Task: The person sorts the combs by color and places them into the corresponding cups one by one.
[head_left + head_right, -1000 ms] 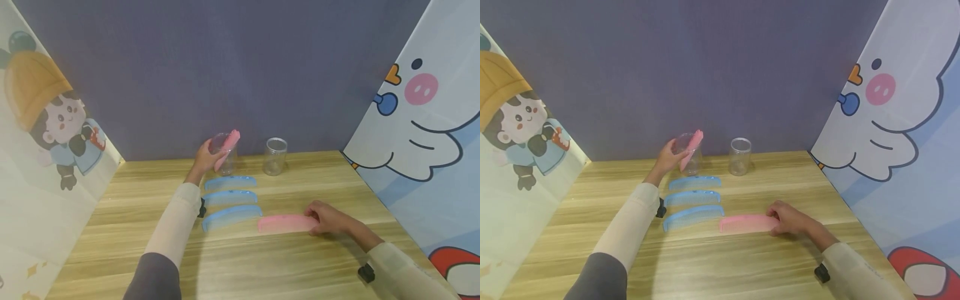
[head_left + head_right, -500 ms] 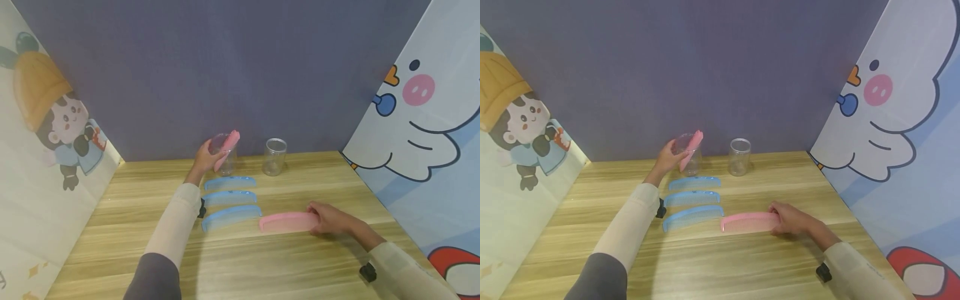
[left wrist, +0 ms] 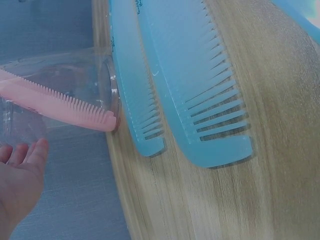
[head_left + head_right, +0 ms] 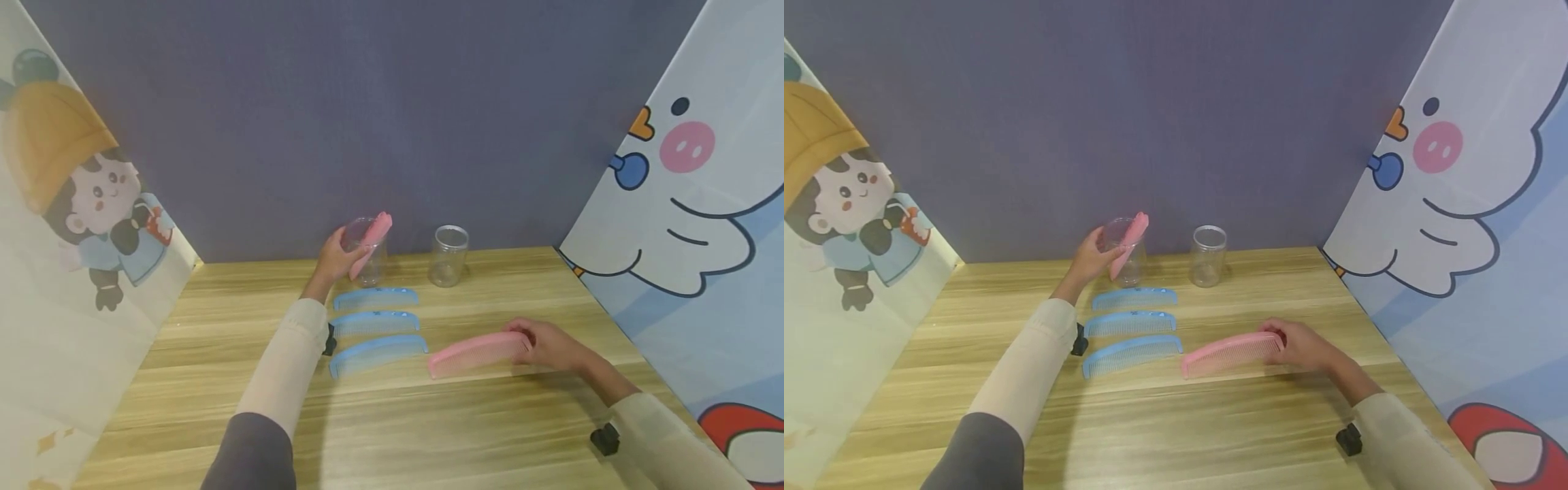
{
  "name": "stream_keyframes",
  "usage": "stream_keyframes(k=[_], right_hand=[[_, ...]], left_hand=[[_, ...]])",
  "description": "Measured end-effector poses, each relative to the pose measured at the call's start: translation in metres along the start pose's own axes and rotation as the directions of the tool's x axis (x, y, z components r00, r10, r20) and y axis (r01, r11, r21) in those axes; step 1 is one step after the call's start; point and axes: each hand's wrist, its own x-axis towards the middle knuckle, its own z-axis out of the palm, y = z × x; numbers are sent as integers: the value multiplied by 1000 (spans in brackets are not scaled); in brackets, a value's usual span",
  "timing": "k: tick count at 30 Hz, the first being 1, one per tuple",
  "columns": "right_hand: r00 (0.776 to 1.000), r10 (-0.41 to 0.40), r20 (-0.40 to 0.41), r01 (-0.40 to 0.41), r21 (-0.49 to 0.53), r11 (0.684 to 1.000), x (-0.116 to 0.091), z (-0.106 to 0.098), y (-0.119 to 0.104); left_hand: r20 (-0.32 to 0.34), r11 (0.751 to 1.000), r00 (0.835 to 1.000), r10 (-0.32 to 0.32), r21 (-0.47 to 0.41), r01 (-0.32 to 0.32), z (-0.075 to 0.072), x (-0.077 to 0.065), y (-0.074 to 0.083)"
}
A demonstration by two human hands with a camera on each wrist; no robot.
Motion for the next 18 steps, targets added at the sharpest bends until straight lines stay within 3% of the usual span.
stream_keyframes(k=[6, 13, 18], right_hand=[[1000, 1, -22, 1, 64, 998, 3, -6, 2], [996, -25, -86, 25, -7, 1000, 7, -18, -1], [993, -36, -113, 36, -2, 999, 13, -31, -9]], left_hand=[[-4, 1000, 1000, 4, 2, -4, 0, -1, 2], [-8, 1000, 1000, 22, -5, -22, -1, -2, 3], [-13, 999, 1000, 28, -16, -28, -1, -3, 4]])
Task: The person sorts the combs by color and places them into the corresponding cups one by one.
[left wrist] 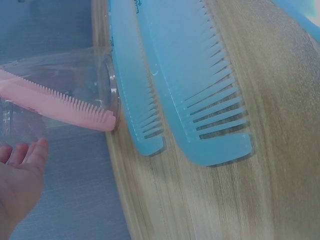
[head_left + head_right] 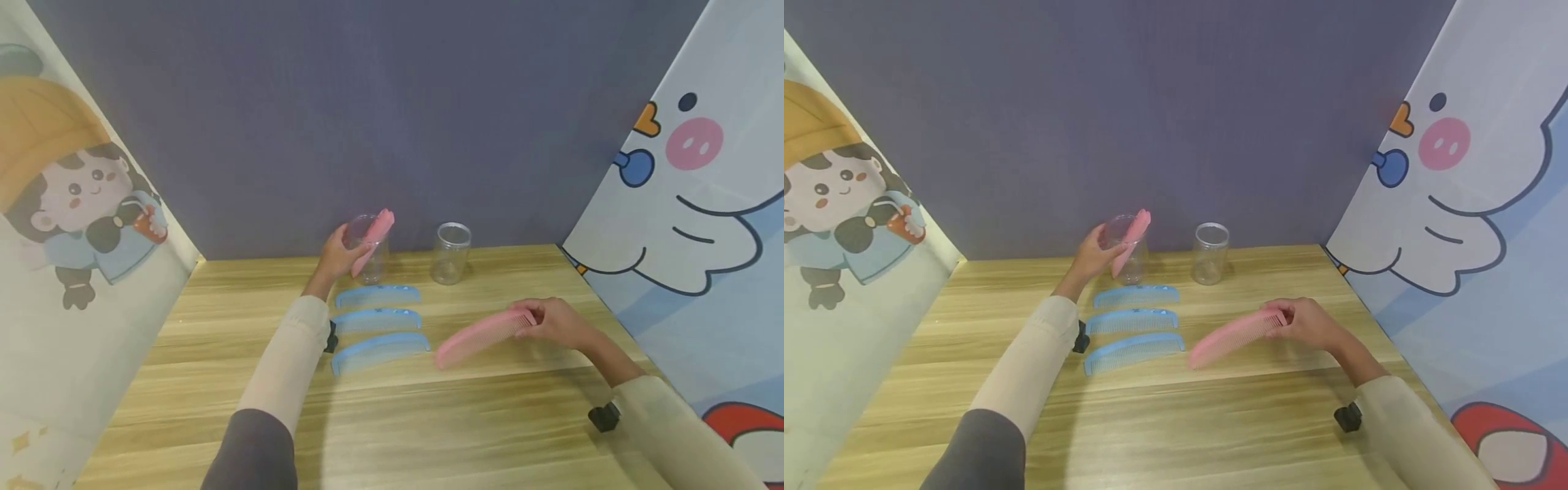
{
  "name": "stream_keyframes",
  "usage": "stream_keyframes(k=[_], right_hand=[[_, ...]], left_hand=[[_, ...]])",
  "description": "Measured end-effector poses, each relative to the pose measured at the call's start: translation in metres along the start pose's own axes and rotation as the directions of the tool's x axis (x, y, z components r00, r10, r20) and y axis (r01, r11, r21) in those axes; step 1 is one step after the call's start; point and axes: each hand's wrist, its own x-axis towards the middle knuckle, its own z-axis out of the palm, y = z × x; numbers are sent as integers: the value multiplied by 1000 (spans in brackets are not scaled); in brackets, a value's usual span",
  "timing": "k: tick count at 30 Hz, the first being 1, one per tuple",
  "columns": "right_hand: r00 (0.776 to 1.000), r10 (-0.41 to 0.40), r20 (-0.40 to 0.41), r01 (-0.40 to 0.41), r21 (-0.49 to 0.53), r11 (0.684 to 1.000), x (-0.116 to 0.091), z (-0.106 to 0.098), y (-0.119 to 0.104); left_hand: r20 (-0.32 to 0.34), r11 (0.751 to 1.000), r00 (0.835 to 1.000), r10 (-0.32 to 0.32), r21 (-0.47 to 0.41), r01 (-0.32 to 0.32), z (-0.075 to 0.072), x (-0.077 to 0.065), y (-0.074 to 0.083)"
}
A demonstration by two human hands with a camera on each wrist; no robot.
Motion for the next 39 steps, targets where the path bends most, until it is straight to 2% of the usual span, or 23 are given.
stream_keyframes(k=[4, 10, 16, 19, 32, 39], right_hand=[[1000, 9, -21, -9, -8, 1000, 6, -11, -6], [995, 15, -100, -18, -31, 999, 17, -28, -15], [988, 91, -122, -100, -74, 992, 32, -37, -25], [986, 107, -130, -116, -63, 991, 40, -36, -29], [981, 147, -129, -140, 65, 988, 69, -32, -37], [979, 117, -165, -86, 181, 980, 87, -37, -46]], left_hand=[[-3, 1000, 1000, -1, 7, 1, 0, 0, 1], [-10, 999, 1000, -7, 32, 7, 0, 2, 1], [-6, 999, 1000, 2, 35, -1, 0, 3, 0], [2, 1000, 1000, 1, 29, -1, 0, 3, -1], [-5, 1000, 1000, -6, 26, 6, 2, 0, -2], [-6, 1000, 1000, 15, 18, -15, 2, 1, -1]])
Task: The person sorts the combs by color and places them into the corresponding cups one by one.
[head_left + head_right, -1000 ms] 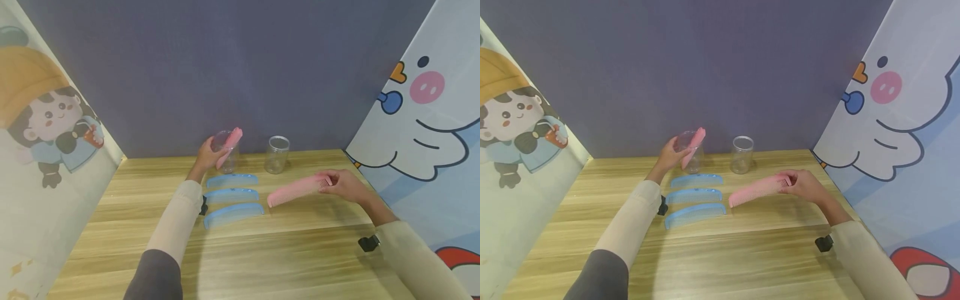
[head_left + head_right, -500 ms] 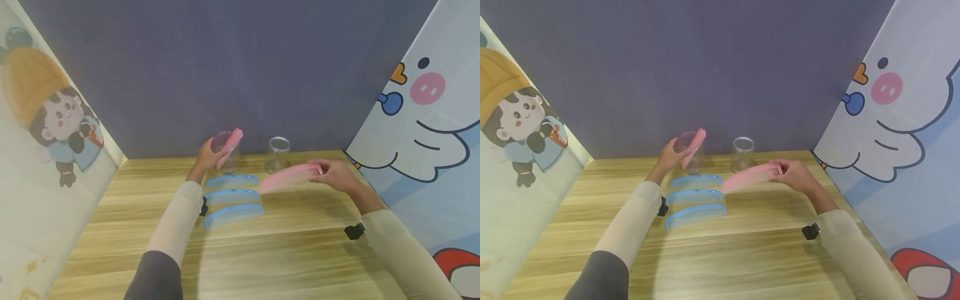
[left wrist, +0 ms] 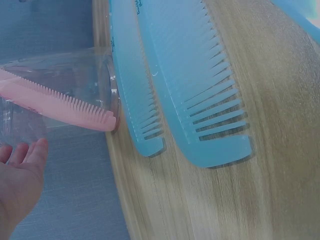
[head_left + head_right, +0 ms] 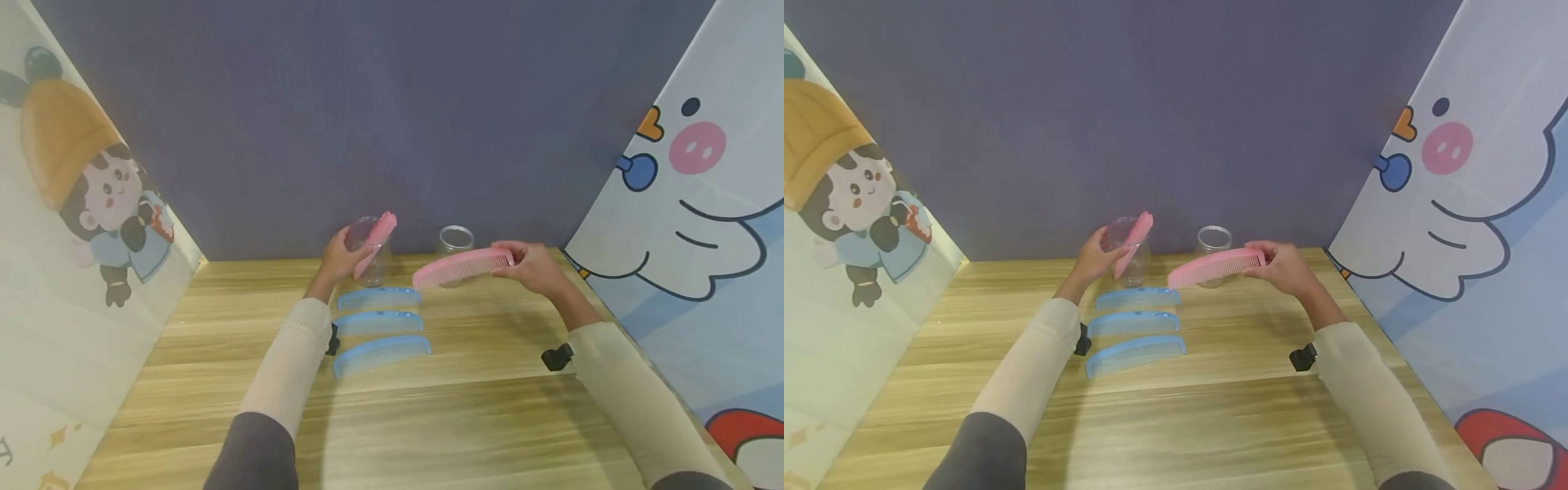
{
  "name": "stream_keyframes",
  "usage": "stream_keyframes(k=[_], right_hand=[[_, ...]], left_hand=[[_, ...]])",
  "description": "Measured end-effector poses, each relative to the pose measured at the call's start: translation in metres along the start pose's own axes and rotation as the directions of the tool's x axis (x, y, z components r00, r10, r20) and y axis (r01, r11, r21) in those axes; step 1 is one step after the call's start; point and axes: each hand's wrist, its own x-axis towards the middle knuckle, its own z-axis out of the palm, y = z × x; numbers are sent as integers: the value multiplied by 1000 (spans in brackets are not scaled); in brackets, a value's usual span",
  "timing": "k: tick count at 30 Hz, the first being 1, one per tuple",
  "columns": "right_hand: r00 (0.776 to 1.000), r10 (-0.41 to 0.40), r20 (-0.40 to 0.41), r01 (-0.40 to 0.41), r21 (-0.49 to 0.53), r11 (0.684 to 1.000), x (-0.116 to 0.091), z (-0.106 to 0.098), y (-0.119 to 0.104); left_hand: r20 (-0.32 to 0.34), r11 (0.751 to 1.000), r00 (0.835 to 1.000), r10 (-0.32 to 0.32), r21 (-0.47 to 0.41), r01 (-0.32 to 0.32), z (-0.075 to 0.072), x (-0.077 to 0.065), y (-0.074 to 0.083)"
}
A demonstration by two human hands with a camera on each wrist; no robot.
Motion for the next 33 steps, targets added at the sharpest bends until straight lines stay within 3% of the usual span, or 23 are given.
stream_keyframes(k=[8, 19, 26, 33], right_hand=[[996, -21, -87, 25, 43, 999, 22, 1, -16], [991, -26, -132, 35, 63, 997, 52, 3, -52], [988, -40, -152, 60, 129, 990, 76, 22, -68], [985, -58, -164, 72, 81, 994, 95, 41, -77]], left_hand=[[5, 1000, 1000, -5, 3, 5, 1, 1, -2], [7, 1000, 1000, -23, 4, 23, 1, -1, 0], [-3, 1000, 1000, -26, -9, 26, -1, -1, -2], [-4, 1000, 1000, -15, -14, 15, -1, -1, -2]])
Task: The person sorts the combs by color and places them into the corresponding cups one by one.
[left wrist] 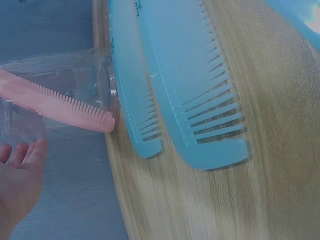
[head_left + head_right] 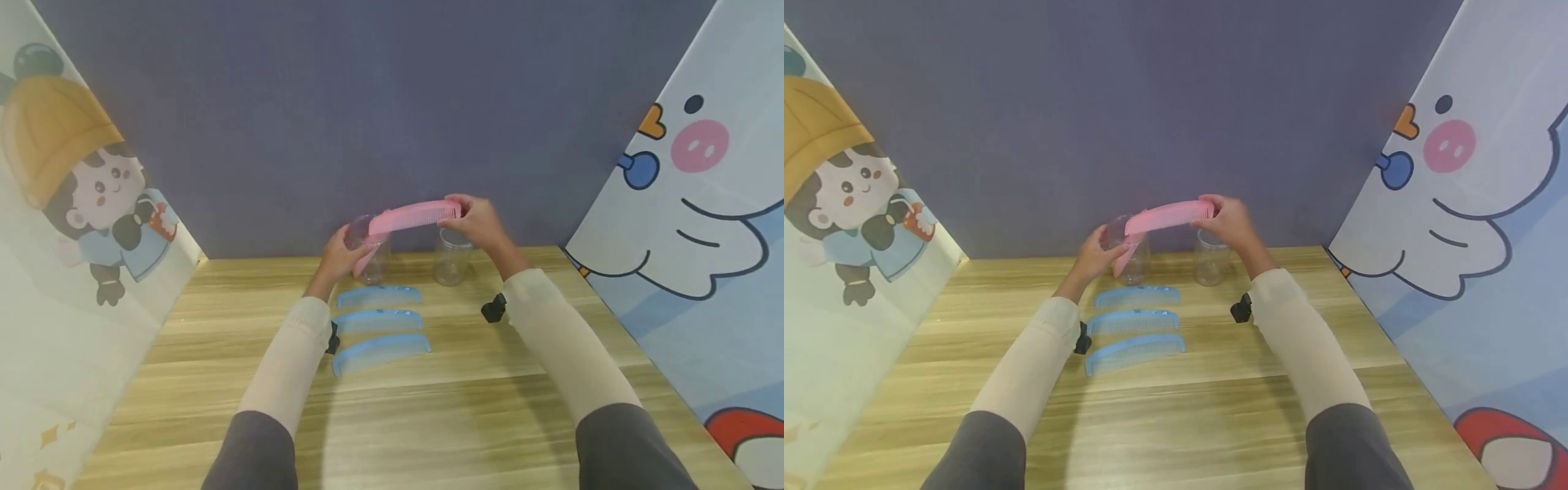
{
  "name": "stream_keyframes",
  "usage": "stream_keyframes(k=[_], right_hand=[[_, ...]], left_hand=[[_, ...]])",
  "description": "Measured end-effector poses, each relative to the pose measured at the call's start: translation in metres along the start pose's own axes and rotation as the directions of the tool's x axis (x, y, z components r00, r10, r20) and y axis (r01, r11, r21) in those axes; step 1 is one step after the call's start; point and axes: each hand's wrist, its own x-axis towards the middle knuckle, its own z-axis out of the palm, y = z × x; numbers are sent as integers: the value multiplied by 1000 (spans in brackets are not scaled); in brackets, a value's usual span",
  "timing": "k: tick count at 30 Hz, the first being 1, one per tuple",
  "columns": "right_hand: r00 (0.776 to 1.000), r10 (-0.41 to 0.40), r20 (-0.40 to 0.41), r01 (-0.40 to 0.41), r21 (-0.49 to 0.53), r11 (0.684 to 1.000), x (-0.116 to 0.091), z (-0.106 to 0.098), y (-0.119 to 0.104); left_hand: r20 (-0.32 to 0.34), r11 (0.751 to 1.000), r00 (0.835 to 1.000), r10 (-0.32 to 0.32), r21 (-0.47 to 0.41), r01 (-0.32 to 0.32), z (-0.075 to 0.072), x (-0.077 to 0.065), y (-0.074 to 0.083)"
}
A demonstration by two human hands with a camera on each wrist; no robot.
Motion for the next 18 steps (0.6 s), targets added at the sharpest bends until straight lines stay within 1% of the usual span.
stream_keyframes(k=[4, 6, 9, 12, 15, 18], right_hand=[[1000, -30, 7, 30, -110, 994, 8, 12, -8], [998, -63, -3, 62, -182, 981, 11, 17, -14], [992, -123, -22, 113, -257, 960, 17, 25, -23], [985, -169, -34, 154, -270, 950, 20, 34, -32], [978, -197, -64, 176, -246, 953, 19, 44, -38], [973, -205, -104, 180, -210, 961, 17, 55, -39]], left_hand=[[0, 1000, 1000, -4, 16, 4, -2, -1, 1], [-1, 1000, 1000, -6, 29, 6, -2, -1, 2], [-6, 1000, 1000, -5, 30, 5, -2, 0, 3], [-10, 1000, 1000, -7, 30, 8, -3, 0, 3], [-7, 999, 1000, -12, 39, 12, -2, 1, 2], [-1, 999, 1000, -19, 40, 19, 0, 1, 1]])
